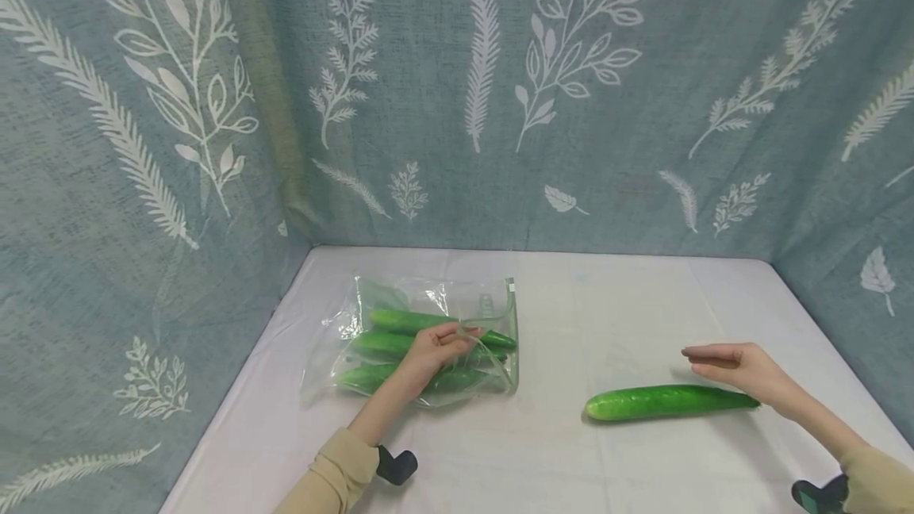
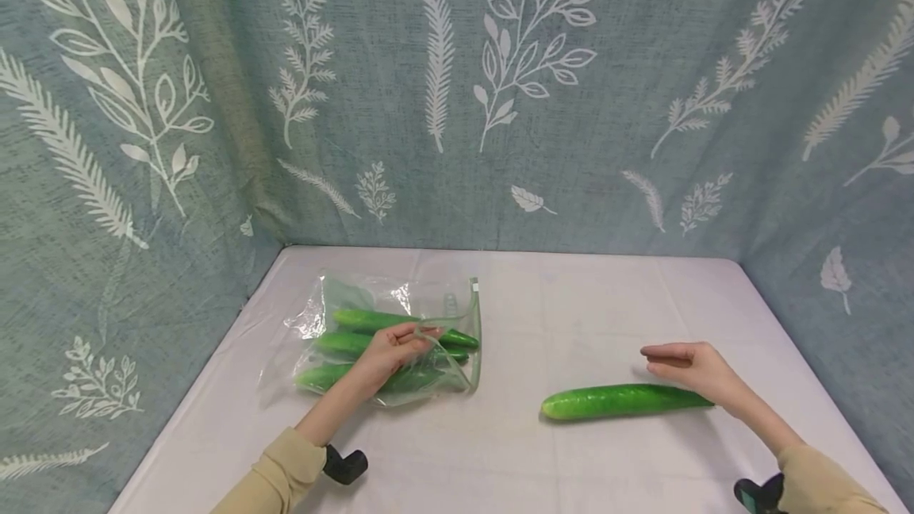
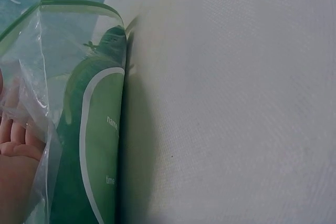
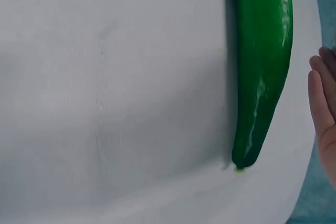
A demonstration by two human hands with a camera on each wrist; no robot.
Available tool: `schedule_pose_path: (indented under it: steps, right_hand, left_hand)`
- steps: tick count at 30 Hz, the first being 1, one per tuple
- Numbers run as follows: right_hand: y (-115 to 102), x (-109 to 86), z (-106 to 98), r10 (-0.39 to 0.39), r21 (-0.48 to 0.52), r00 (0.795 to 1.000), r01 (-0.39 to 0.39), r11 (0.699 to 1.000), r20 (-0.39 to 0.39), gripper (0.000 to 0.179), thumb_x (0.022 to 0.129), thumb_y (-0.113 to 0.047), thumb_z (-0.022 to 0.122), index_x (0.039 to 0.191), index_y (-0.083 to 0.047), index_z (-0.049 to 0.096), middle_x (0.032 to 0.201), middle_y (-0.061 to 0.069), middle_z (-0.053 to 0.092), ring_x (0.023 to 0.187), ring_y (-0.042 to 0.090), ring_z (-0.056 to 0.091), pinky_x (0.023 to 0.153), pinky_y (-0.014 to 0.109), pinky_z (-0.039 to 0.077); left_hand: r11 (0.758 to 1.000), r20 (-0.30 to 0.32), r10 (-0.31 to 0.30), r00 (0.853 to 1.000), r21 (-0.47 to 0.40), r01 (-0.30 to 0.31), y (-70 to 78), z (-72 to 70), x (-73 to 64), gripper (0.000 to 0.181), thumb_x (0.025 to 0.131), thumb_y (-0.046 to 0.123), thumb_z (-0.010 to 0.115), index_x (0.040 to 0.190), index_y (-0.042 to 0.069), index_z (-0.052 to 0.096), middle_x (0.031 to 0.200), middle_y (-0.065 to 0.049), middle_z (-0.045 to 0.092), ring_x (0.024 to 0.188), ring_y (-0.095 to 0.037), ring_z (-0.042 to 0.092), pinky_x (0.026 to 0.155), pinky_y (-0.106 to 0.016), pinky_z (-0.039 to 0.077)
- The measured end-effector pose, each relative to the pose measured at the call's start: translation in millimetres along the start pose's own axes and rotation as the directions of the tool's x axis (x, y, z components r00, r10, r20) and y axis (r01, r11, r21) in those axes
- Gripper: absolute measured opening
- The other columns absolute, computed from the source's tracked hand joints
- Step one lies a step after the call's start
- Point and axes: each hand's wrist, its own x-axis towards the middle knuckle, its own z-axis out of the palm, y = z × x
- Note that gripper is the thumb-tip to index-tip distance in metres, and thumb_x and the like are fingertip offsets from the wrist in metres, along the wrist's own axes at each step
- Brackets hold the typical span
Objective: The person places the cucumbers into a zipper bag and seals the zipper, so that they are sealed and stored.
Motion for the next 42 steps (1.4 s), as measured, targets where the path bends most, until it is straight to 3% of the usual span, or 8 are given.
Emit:
schedule_pose_path:
  steps: [5,12,20,27,32,36,42]
  right_hand:
    - [23.3,8.2,-23.3,-0.014,-0.049,1.0,0.015,0.999,0.022,0.049,0.091,-0.03,0.062,0.125,0.005,0.057,0.124,0.024,0.061,0.091,-0.02,0.053,0.078,0.018,0.054]
    - [53.1,20.9,-53.7,-0.017,-0.104,0.998,0.024,0.994,0.065,0.05,0.091,-0.031,0.062,0.124,0.006,0.058,0.12,0.023,0.064,0.09,-0.025,0.047,0.076,0.018,0.054]
    - [69.8,15.0,-61.5,0.031,-0.151,0.997,-0.021,0.988,0.066,0.05,0.09,-0.03,0.063,0.122,0.008,0.058,0.118,0.025,0.064,0.085,-0.023,0.049,0.073,0.019,0.054]
    - [75.7,10.1,-60.9,0.077,-0.109,0.99,-0.065,0.992,0.115,0.052,0.091,-0.03,0.062,0.125,0.009,0.055,0.119,0.025,0.064,0.084,-0.019,0.054,0.073,0.021,0.054]
    - [85.1,10.4,-57.8,0.051,-0.069,0.987,-0.041,0.997,0.155,0.054,0.09,-0.03,0.063,0.125,0.011,0.054,0.116,0.022,0.066,0.086,-0.018,0.055,0.073,0.02,0.054]
    - [86.2,9.9,-56.2,0.079,-0.115,0.989,-0.065,0.991,0.126,0.056,0.087,-0.032,0.066,0.123,0.009,0.057,0.117,0.023,0.065,0.084,-0.019,0.055,0.072,0.02,0.054]
    - [90.2,7.5,-51.3,0.066,-0.116,0.994,-0.056,0.992,0.091,0.057,0.083,-0.027,0.072,0.12,0.013,0.057,0.114,0.027,0.065,0.082,-0.017,0.057,0.073,0.019,0.055]
  left_hand:
    - [0.999,-0.026,0.042,0.999,-0.006,-0.042,-5.1,10.8,5.6,0.039,0.088,0.01,0.065,0.123,-0.005,0.057,0.117,-0.001,0.069,0.1,0.0,0.064,0.088,-0.018,0.05]
    - [0.99,-0.044,0.144,0.989,0.011,-0.144,-12.7,23.8,10.3,0.032,0.086,0.02,0.069,0.115,0.006,0.066,0.113,0.005,0.07,0.101,0.0,0.063,0.085,-0.016,0.049]
    - [0.998,-0.076,0.062,0.995,0.004,-0.062,-10.8,23.1,11.9,0.034,0.088,0.007,0.063,0.12,-0.006,0.058,0.119,-0.004,0.067,0.101,0.0,0.063,0.088,-0.018,0.049]
    - [0.998,-0.065,0.062,0.996,0.002,-0.062,-10.0,22.3,10.8,0.034,0.089,0.007,0.062,0.12,-0.005,0.058,0.116,0.002,0.069,0.102,0.0,0.063,0.089,-0.018,0.049]
    - [0.998,-0.06,0.069,0.996,0.0,-0.069,-9.9,21.9,10.4,0.02,0.089,0.008,0.063,0.108,0.007,0.067,0.117,0.001,0.069,0.103,-0.002,0.063,0.09,-0.019,0.049]
    - [0.998,-0.058,0.067,0.996,-0.006,-0.067,-9.7,22.0,10.5,0.013,0.089,0.009,0.063,0.098,0.017,0.068,0.117,0.0,0.069,0.103,-0.002,0.063,0.09,-0.019,0.049]
    - [0.998,-0.059,0.066,0.996,-0.003,-0.067,-10.9,21.4,10.7,0.023,0.089,0.008,0.063,0.111,0.002,0.065,0.116,0.002,0.07,0.103,-0.002,0.063,0.09,-0.02,0.049]
